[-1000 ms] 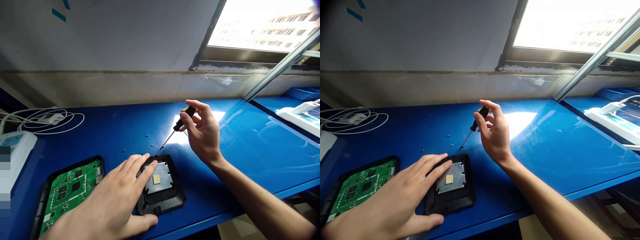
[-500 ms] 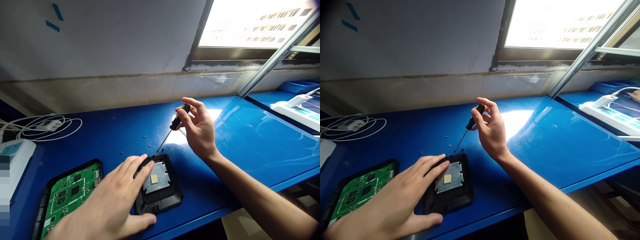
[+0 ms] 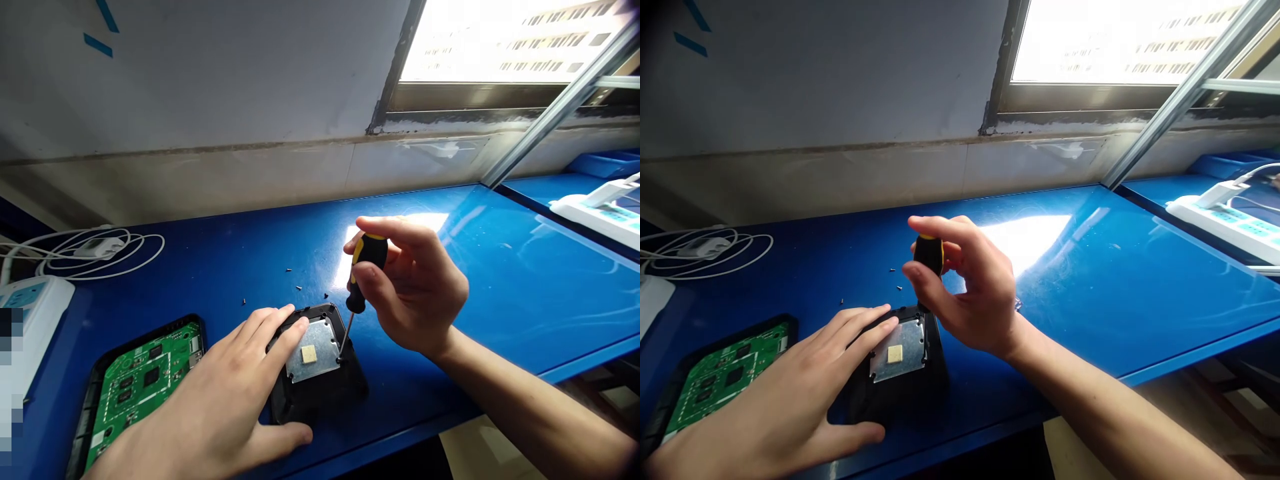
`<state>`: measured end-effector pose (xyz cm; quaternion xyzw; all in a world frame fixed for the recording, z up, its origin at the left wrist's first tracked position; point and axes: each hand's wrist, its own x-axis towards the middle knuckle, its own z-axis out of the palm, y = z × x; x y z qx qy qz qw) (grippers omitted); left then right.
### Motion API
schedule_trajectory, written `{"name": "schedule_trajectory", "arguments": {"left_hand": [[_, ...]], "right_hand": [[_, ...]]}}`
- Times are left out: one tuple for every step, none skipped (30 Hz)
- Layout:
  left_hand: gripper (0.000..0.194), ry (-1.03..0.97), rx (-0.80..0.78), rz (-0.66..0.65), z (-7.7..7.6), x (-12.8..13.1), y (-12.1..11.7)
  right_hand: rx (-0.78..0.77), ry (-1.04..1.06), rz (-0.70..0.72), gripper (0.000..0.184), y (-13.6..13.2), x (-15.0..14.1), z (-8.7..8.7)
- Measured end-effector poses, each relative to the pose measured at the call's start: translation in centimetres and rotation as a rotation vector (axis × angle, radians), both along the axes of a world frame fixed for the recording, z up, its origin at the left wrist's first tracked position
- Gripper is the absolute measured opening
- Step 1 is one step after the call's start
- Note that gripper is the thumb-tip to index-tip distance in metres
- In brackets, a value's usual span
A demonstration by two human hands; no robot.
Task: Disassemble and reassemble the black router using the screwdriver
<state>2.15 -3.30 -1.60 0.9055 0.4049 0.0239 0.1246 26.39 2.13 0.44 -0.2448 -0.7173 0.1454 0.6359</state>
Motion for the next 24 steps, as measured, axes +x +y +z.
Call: {"name": "schedule_trajectory", "arguments": {"left_hand": [[0.096,0.001,0.006,-0.003,0.01,-0.02,-0.01],[0.096,0.003,0.012,-0.008,0.01,-0.04,-0.02],[0.096,0.003,0.019,-0.010,0.00,-0.06,-0.03],[0.096,0.003,0.024,-0.011,-0.02,-0.08,-0.03],[0.097,0.003,0.028,-0.010,-0.05,-0.10,-0.04],[0.098,0.002,0.030,-0.011,-0.09,-0.12,-0.06],[0.099,0.003,0.032,-0.009,-0.13,-0.15,-0.08],[0.099,0.004,0.034,-0.007,-0.17,-0.17,-0.11],[0.100,0.004,0.037,-0.004,-0.20,-0.20,-0.14],[0.101,0.003,0.039,-0.001,-0.23,-0.23,-0.16],[0.102,0.002,0.041,0.002,-0.25,-0.26,-0.19],[0.102,0.001,0.040,0.003,-0.27,-0.28,-0.21],[0.102,0.002,0.037,0.003,-0.27,-0.28,-0.21],[0.102,0.003,0.033,0.000,-0.28,-0.28,-0.20],[0.101,0.005,0.028,0.000,-0.27,-0.27,-0.19],[0.100,0.008,0.025,0.000,-0.26,-0.25,-0.17],[0.099,0.010,0.023,0.002,-0.24,-0.23,-0.15],[0.099,0.010,0.023,0.001,-0.21,-0.21,-0.13],[0.099,0.010,0.025,0.000,-0.17,-0.20,-0.11],[0.100,0.009,0.027,-0.003,-0.14,-0.19,-0.11],[0.100,0.007,0.030,-0.005,-0.10,-0.20,-0.11],[0.100,0.005,0.033,-0.008,-0.07,-0.21,-0.11],[0.100,0.003,0.038,-0.010,-0.05,-0.22,-0.12],[0.100,0.001,0.042,-0.012,-0.03,-0.23,-0.12]], "right_hand": [[0.011,-0.013,0.008,0.037,-0.07,0.01,-0.02],[0.024,-0.026,0.011,0.038,-0.11,0.03,-0.03],[0.036,-0.036,0.011,0.039,-0.12,0.05,-0.04],[0.049,-0.046,0.008,0.039,-0.12,0.08,-0.05],[0.062,-0.056,0.003,0.039,-0.09,0.11,-0.05],[0.075,-0.068,0.000,0.039,-0.06,0.14,-0.05],[0.087,-0.079,-0.004,0.039,-0.03,0.17,-0.05],[0.098,-0.088,-0.005,0.039,0.00,0.19,-0.04],[0.108,-0.094,-0.006,0.039,0.03,0.20,-0.02],[0.115,-0.097,-0.006,0.039,0.04,0.20,0.01],[0.120,-0.098,-0.004,0.038,0.03,0.19,0.05],[0.126,-0.095,-0.003,0.038,0.00,0.17,0.09],[0.130,-0.090,-0.002,0.038,-0.05,0.14,0.13],[0.137,-0.083,0.001,0.040,-0.11,0.12,0.16],[0.145,-0.079,0.004,0.042,-0.18,0.09,0.20],[0.153,-0.073,0.007,0.044,-0.25,0.08,0.24],[0.161,-0.071,0.009,0.046,-0.31,0.08,0.27],[0.170,-0.075,0.011,0.048,-0.36,0.09,0.31],[0.179,-0.081,0.010,0.050,-0.40,0.11,0.35],[0.187,-0.086,0.005,0.052,-0.42,0.14,0.40],[0.195,-0.091,-0.001,0.053,-0.43,0.17,0.43],[0.200,-0.095,-0.007,0.054,-0.42,0.19,0.46],[0.204,-0.099,-0.011,0.055,-0.40,0.22,0.47],[0.205,-0.099,-0.015,0.056,-0.37,0.24,0.46]]}}
